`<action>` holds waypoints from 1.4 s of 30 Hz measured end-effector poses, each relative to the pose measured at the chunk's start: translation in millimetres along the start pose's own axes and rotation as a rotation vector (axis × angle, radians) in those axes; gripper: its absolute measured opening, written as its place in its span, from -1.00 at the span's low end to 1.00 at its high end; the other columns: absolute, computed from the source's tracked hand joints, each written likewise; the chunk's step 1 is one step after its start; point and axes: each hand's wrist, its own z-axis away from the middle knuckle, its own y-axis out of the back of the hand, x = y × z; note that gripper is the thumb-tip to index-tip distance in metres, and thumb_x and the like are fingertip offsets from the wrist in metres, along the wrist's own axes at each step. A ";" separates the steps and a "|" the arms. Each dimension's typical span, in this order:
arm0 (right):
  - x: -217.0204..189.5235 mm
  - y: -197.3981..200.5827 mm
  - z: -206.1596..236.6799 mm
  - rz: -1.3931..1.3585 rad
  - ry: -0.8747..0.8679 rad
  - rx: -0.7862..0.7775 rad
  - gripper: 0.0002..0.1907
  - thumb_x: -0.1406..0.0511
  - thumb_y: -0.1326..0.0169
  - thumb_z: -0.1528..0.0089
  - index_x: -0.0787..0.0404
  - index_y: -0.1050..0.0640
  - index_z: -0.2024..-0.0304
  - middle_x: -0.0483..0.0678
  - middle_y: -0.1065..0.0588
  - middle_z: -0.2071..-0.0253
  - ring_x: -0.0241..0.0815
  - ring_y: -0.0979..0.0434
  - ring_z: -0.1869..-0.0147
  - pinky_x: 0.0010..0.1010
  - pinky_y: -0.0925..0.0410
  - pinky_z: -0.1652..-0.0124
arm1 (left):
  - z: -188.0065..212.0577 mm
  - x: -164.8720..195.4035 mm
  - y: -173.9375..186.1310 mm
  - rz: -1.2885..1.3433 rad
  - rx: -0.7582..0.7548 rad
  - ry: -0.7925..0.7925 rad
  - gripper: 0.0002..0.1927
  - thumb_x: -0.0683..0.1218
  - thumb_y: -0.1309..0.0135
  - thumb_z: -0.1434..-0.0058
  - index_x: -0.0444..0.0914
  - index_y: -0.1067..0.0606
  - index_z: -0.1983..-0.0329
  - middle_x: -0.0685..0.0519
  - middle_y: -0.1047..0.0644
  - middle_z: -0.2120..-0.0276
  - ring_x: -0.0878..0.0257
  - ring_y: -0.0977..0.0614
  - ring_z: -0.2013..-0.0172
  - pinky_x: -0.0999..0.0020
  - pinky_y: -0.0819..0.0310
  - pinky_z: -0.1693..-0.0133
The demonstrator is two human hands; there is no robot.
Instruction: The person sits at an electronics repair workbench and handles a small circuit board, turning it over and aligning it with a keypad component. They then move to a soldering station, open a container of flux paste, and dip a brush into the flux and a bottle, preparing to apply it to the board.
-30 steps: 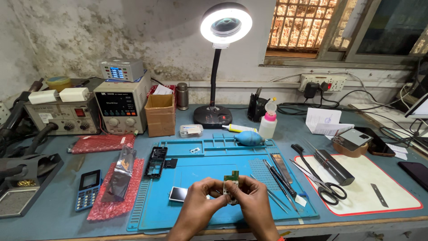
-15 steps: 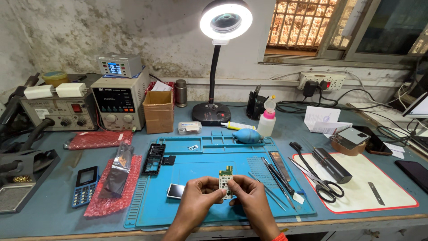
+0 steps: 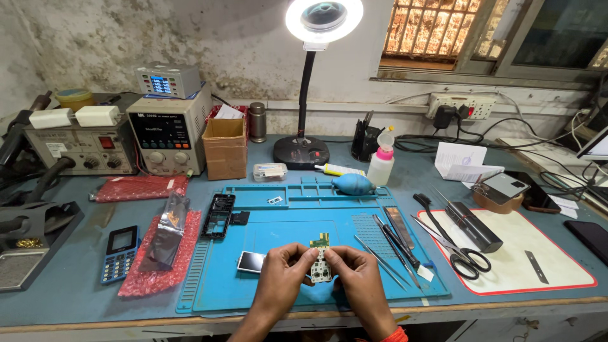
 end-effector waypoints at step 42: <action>-11.8 19.6 -5.0 -0.188 -0.169 -0.293 -0.64 0.42 -0.12 -0.23 0.48 -0.58 -0.06 0.03 -0.65 0.18 -0.27 -0.65 0.18 -0.46 -0.52 0.12 | -2.7 -1.7 16.8 0.091 -0.067 0.080 -0.66 -0.21 -0.30 -0.06 -0.43 -0.62 0.08 -0.04 -0.69 0.30 0.31 -0.68 0.34 0.39 -0.61 0.23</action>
